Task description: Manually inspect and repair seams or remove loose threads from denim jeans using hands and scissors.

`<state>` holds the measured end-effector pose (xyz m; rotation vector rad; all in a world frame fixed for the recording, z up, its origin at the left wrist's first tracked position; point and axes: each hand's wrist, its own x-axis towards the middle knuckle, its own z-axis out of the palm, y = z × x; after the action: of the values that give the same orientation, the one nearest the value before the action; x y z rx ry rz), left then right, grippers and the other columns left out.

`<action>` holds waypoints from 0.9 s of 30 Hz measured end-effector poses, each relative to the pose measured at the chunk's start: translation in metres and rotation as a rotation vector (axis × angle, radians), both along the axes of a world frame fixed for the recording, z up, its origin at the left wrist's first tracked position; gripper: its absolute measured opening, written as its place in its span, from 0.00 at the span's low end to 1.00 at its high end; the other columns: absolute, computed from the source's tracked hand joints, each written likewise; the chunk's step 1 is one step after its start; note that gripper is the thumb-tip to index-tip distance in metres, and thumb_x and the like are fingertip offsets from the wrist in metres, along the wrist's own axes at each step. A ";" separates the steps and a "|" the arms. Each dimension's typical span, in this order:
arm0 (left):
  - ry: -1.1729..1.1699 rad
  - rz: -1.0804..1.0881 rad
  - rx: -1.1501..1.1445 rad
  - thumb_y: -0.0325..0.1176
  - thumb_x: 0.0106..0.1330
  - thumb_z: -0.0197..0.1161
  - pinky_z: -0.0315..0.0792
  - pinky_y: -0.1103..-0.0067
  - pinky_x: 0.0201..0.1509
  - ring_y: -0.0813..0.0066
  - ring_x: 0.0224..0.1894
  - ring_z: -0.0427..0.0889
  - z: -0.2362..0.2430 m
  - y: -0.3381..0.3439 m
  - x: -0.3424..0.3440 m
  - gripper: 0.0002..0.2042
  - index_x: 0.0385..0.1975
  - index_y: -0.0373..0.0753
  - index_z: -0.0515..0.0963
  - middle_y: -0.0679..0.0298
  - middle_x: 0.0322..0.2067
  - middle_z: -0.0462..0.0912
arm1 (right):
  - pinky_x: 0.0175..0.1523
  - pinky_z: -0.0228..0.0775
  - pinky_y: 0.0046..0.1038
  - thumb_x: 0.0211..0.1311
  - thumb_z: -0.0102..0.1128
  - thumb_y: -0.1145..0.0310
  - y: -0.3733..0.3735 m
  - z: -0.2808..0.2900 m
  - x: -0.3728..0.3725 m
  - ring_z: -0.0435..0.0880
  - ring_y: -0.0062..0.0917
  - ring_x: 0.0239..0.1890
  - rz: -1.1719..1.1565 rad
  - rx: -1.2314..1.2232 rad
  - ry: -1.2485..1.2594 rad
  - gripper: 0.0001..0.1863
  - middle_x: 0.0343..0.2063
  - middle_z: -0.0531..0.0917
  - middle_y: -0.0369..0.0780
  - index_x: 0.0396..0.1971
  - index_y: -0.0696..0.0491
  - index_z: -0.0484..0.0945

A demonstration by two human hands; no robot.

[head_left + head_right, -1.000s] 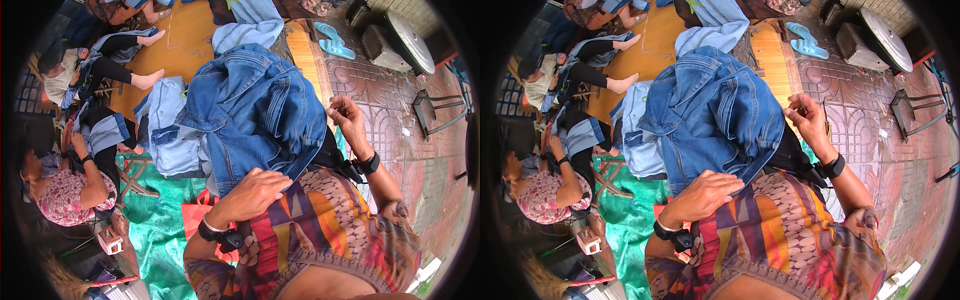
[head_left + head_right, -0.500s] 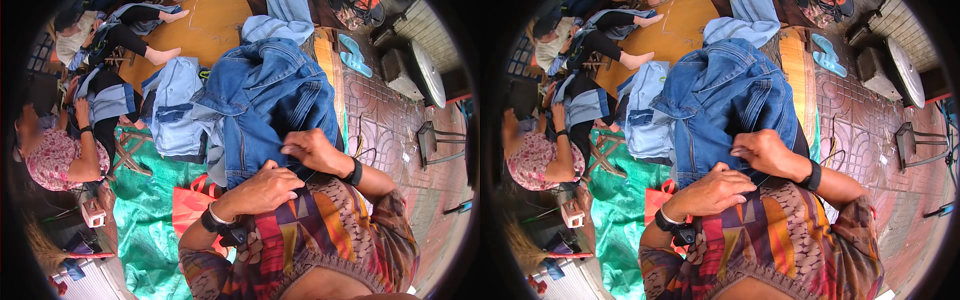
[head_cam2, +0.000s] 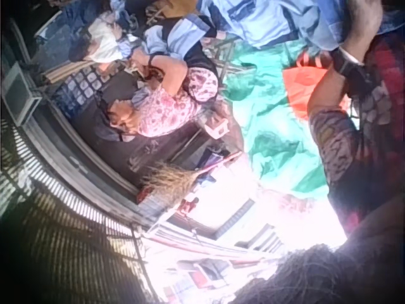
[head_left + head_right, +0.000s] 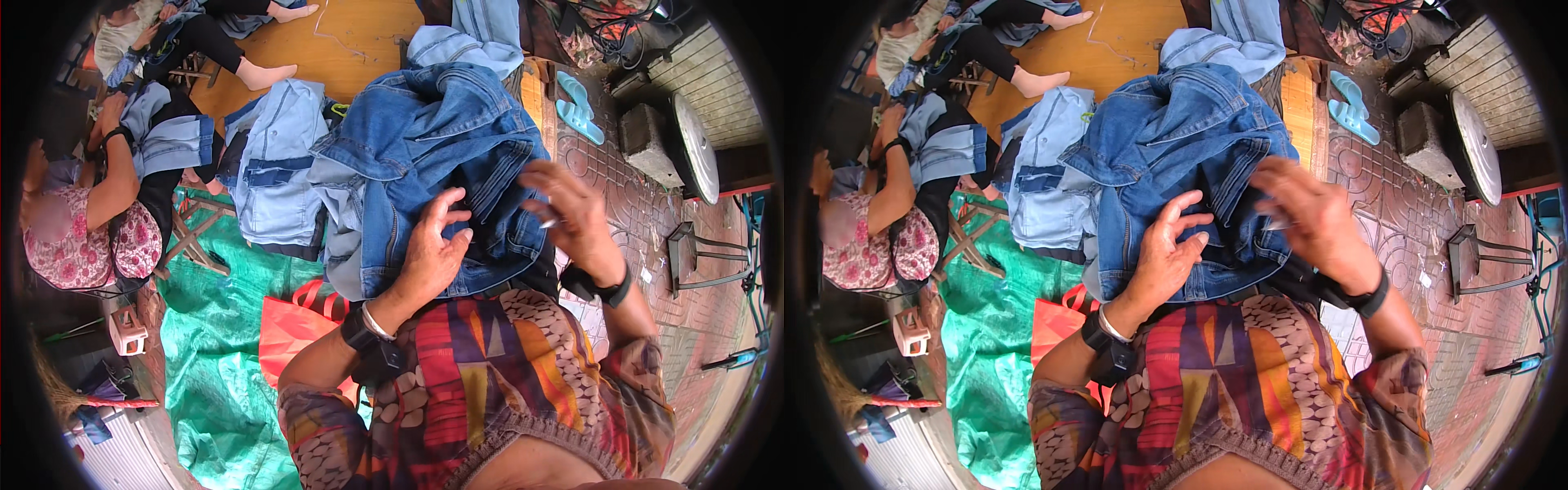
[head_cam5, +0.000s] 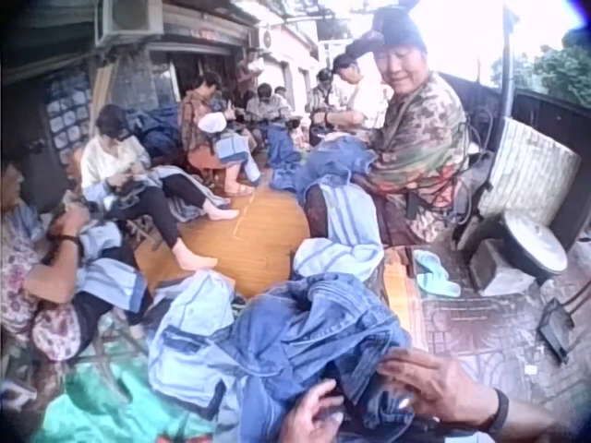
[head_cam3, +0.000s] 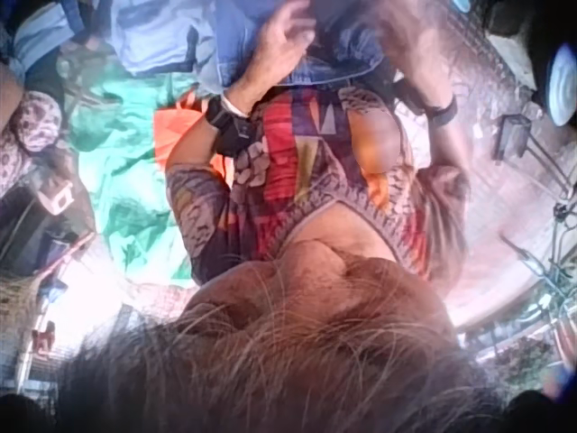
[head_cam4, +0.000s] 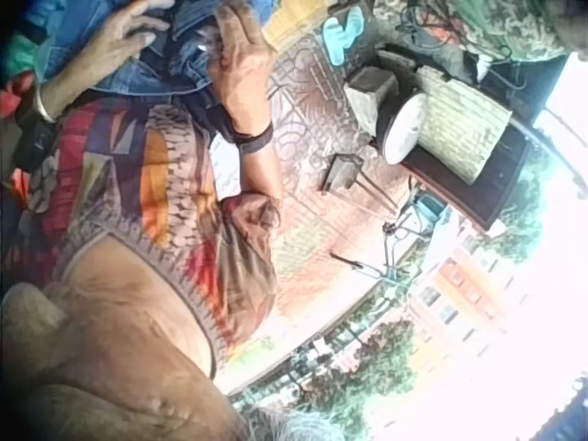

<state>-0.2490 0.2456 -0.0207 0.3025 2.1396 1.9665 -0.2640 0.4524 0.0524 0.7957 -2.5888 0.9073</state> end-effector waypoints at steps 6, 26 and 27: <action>-0.216 0.034 0.061 0.15 0.52 0.51 0.66 0.86 0.18 0.84 0.17 0.70 -0.019 0.007 -0.020 0.29 0.58 0.35 0.59 0.53 0.33 0.79 | 0.32 0.73 0.30 0.41 0.60 0.76 -0.030 -0.022 -0.017 0.81 0.35 0.33 0.227 0.179 0.055 0.17 0.38 0.78 0.42 0.37 0.56 0.76; -0.131 -0.021 0.535 0.20 0.52 0.64 0.69 0.89 0.37 0.86 0.36 0.73 0.024 0.006 -0.014 0.19 0.44 0.34 0.69 0.66 0.37 0.75 | 0.30 0.63 0.15 0.46 0.67 0.77 0.006 -0.040 -0.024 0.71 0.11 0.27 0.007 -0.534 -0.445 0.13 0.28 0.77 0.31 0.33 0.55 0.77; -0.130 -0.024 0.530 0.20 0.52 0.64 0.69 0.89 0.37 0.86 0.36 0.73 0.025 0.003 -0.013 0.19 0.44 0.34 0.69 0.66 0.37 0.75 | 0.30 0.61 0.14 0.47 0.67 0.76 0.007 -0.046 -0.023 0.67 0.08 0.25 0.008 -0.573 -0.526 0.12 0.29 0.76 0.29 0.33 0.54 0.77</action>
<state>-0.2619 0.2490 0.0040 0.2712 1.5010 2.4354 -0.2869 0.4593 0.0064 0.4414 -2.4794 1.9533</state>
